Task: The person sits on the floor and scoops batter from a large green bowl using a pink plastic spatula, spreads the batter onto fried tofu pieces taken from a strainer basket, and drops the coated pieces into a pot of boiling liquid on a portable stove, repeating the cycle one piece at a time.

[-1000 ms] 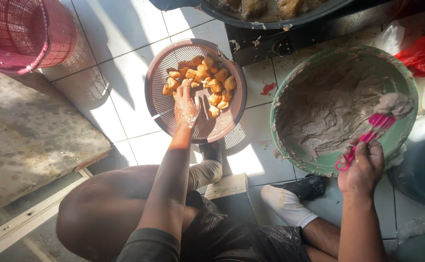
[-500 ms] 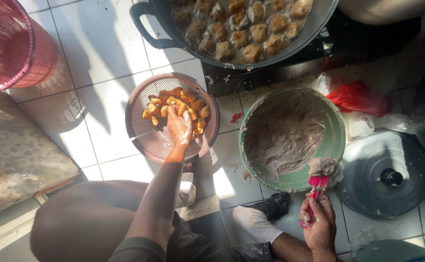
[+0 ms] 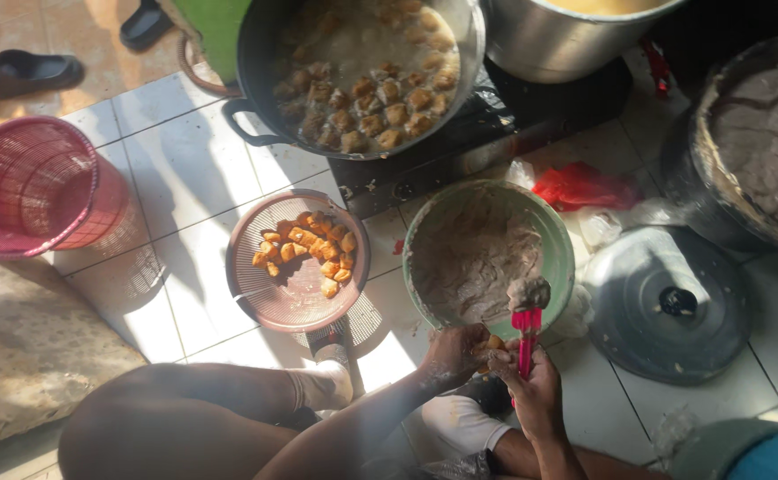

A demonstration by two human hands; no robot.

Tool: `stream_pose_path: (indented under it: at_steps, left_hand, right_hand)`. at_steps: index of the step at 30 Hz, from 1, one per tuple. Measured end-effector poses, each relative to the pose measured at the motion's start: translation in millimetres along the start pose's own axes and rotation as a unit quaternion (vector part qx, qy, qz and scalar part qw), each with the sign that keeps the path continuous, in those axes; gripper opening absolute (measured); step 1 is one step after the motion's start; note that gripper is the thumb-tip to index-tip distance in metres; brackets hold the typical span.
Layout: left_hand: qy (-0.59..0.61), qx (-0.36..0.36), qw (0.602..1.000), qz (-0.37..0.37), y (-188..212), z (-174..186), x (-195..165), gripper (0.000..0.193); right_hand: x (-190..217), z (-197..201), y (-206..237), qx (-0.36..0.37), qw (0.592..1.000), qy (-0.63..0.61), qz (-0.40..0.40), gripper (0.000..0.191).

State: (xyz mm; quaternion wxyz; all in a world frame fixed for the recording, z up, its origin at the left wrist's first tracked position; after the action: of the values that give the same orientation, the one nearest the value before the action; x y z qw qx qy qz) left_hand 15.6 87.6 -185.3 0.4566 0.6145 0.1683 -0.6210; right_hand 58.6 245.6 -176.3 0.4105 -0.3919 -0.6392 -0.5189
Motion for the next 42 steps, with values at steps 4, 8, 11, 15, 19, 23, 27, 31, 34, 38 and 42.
stream_pose_path:
  at_steps: [4,8,11,15,19,23,27,31,34,38,42]
  left_hand:
    - [0.076,0.041,0.995,0.058,-6.0,-22.4,-11.3,0.041]
    - [0.126,0.069,0.989,0.044,-4.5,-30.7,-14.9,0.040]
    - [0.210,0.051,0.976,0.034,-3.5,-37.9,-13.1,0.033]
    - [0.423,0.010,0.906,0.008,-15.7,-38.1,-12.2,0.024]
    - [0.354,-0.150,0.923,0.007,-22.5,-2.3,-15.3,0.025]
    - [0.335,-0.203,0.920,-0.001,-20.5,11.5,-28.3,0.026]
    - [0.286,-0.143,0.947,-0.030,-12.6,2.1,-42.5,0.046]
    - [0.335,-0.047,0.929,-0.151,-4.8,-5.7,-60.6,0.065]
    - [0.405,0.009,0.902,-0.151,-0.3,-4.2,-65.8,0.074]
    - [0.450,0.073,0.869,-0.191,10.9,9.8,-80.2,0.079]
    - [0.483,0.170,0.818,-0.261,25.4,18.9,-99.2,0.087]
  right_hand:
    - [4.5,17.7,7.8,0.010,0.998,-0.040,0.055,0.033]
    - [-3.2,40.0,14.6,-0.037,0.994,-0.102,0.020,0.022]
    - [-2.7,46.1,15.7,-0.045,0.994,-0.102,0.007,0.021]
    - [9.0,43.6,16.4,-0.052,0.998,-0.018,0.031,0.015]
    - [16.9,34.0,21.0,-0.023,0.999,-0.022,0.036,0.029]
    - [19.5,22.6,20.3,-0.010,0.999,0.033,0.020,0.039]
    - [24.9,16.7,17.2,-0.017,0.995,0.087,0.056,0.036]
    - [40.8,22.3,20.2,-0.051,0.960,0.253,0.107,0.032]
    - [58.8,30.1,26.1,-0.081,0.918,0.354,0.158,0.030]
    - [77.0,41.5,33.5,-0.119,0.886,0.404,0.193,0.028]
    - [77.3,40.7,34.6,-0.109,0.905,0.374,0.171,0.028]
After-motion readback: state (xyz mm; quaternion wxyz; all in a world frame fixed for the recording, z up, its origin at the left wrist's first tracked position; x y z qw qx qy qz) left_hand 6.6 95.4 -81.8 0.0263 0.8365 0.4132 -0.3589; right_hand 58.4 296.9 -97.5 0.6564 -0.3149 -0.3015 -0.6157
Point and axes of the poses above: each hand's wrist, its own y-axis away from the middle knuckle, its own z-axis out of the back of the hand, x = y × z, the point moved 6 cm from there along -y, towards the middle knuckle, and after that the axes turned 13 degrees about x, right-handed, at the moved point
